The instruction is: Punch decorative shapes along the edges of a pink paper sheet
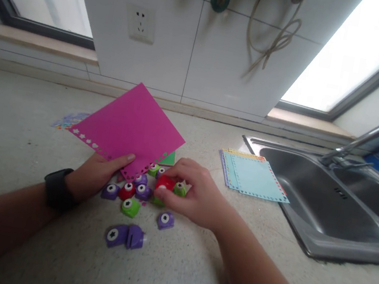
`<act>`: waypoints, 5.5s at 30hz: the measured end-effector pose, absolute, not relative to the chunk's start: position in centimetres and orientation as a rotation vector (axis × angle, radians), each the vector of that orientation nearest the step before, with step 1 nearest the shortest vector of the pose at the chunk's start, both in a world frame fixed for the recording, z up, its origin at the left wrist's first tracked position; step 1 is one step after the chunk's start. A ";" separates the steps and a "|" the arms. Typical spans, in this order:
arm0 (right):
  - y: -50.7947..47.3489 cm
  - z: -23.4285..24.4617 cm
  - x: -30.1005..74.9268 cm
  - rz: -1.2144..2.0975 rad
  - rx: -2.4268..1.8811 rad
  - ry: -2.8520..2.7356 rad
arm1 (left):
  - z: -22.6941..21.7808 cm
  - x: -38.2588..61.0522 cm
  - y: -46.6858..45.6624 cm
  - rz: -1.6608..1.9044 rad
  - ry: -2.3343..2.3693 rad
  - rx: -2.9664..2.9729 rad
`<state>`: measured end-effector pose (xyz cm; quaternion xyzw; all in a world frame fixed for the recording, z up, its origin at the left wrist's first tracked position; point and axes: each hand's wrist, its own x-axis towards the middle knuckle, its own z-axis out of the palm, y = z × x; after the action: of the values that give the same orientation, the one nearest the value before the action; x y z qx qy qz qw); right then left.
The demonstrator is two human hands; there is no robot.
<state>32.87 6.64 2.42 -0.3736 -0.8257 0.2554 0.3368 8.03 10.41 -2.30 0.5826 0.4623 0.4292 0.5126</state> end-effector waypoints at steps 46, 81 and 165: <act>10.3 -1.3 36.1 0.918 -0.969 -1.417 | -0.7 10.5 10.5 1.227 0.852 1.418; 9.4 -1.4 34.9 0.974 -0.901 -1.560 | -0.3 9.7 8.6 1.151 0.732 1.305; 4.5 5.0 34.0 0.998 -0.430 -1.276 | 4.6 11.2 5.4 1.496 1.333 1.365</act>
<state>34.01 4.48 5.04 -0.1908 -0.5660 0.4425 0.6689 11.20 5.36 4.63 0.5272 0.5150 0.5777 0.3509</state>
